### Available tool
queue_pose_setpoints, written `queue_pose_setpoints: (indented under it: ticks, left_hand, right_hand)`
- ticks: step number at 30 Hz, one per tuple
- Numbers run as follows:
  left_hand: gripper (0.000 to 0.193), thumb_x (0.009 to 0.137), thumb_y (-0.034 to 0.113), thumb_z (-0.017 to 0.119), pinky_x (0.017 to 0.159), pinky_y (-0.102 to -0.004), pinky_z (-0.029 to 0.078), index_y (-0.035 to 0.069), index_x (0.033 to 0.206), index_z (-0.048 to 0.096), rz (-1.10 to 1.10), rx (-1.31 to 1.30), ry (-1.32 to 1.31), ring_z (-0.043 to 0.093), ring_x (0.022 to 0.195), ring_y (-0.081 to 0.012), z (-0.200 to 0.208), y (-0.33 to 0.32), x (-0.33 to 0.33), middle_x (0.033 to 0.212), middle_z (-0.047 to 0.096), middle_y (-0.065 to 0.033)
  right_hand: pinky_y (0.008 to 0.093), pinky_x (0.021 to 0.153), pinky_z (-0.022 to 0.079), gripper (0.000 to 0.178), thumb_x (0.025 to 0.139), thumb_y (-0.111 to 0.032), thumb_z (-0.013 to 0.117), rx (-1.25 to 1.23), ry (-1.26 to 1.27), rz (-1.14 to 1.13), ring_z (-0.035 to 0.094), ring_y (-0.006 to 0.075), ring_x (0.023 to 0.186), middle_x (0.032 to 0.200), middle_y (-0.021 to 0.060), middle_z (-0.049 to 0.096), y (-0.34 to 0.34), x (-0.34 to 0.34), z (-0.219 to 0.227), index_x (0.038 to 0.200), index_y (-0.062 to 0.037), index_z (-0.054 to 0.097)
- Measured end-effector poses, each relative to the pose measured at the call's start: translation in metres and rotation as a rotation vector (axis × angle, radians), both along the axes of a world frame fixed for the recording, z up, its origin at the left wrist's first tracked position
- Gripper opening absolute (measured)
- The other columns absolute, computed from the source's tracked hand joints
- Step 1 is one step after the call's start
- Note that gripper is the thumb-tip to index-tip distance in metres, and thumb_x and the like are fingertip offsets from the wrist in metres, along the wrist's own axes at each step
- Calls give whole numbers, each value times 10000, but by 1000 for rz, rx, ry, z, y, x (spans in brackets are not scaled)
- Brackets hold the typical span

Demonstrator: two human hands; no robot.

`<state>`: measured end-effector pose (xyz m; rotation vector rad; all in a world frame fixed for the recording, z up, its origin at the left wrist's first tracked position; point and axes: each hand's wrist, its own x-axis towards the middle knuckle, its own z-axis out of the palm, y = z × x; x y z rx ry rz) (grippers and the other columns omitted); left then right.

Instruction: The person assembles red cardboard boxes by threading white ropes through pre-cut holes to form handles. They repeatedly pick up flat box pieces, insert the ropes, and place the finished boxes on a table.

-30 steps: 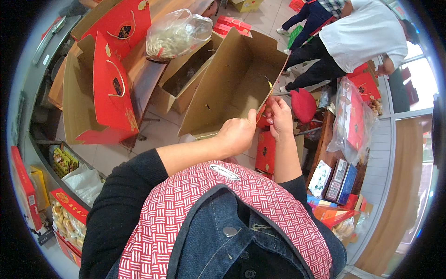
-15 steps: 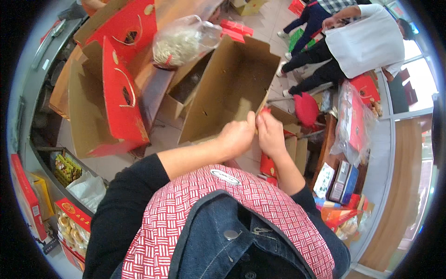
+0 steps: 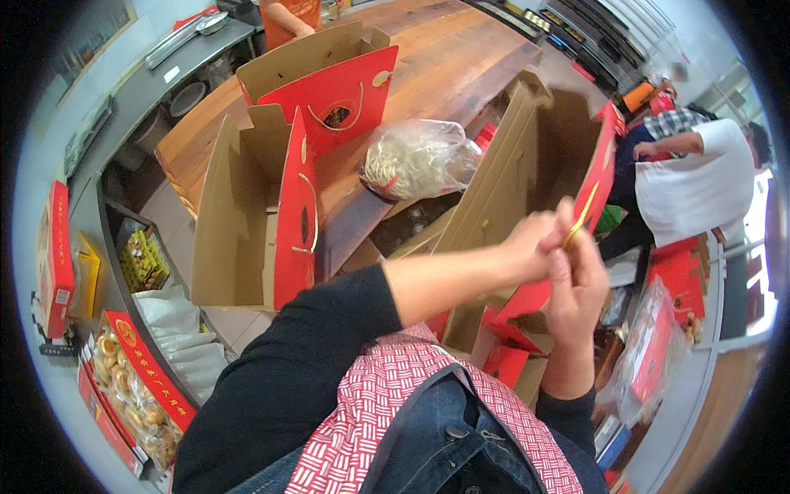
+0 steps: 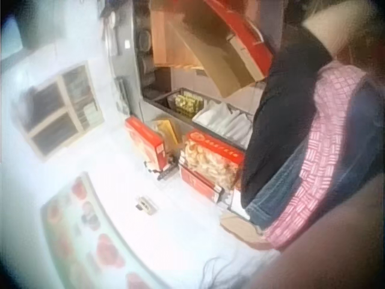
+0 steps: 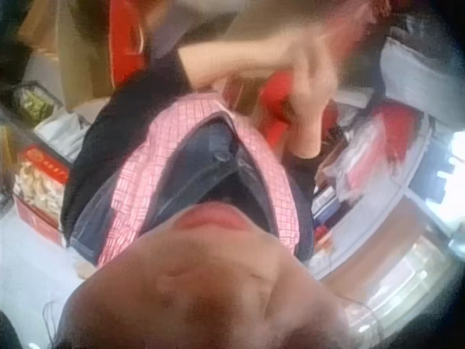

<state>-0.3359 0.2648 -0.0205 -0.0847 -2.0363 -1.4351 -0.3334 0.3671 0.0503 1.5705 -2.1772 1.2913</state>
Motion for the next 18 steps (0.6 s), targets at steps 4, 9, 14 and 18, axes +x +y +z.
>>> queue_pose_setpoints:
  ticks: [4, 9, 14, 18]
  left_hand:
    - [350, 690, 216, 628, 630, -406, 500, 7, 930, 481, 349, -509, -182, 635, 727, -318, 75, -80, -92, 770, 641, -166]
    - [191, 763, 232, 596, 642, -325, 497, 137, 905, 682, 455, -988, -510, 646, 827, -212, 74, -187, -226, 873, 671, -50]
    - [200, 787, 210, 530, 684, -349, 497, 138, 865, 700, 763, -852, -493, 630, 880, -195, 26, -276, -260, 911, 668, -23]
    - [240, 747, 276, 568, 591, -392, 509, 70, 788, 685, 679, -1242, -537, 641, 709, -259, 107, -269, -119, 798, 663, -104]
  right_hand:
    - [156, 580, 379, 461, 849, -45, 507, -214, -421, 110, 466, 40, 700, 1138, 102, 507, -49, -80, 17, 1267, 55, 341]
    - [189, 535, 429, 354, 893, -104, 449, -299, -1128, 460, 523, 117, 751, 1179, 131, 493, -129, -232, -21, 1219, 24, 404]
    - [335, 890, 431, 340, 929, -156, 394, -259, -1651, 811, 501, 217, 1048, 1211, 125, 480, -270, -361, -107, 1215, 27, 401]
    - [392, 960, 408, 169, 885, -92, 472, -198, -1836, 638, 523, 282, 994, 982, 189, 568, -348, -423, -185, 931, 64, 518]
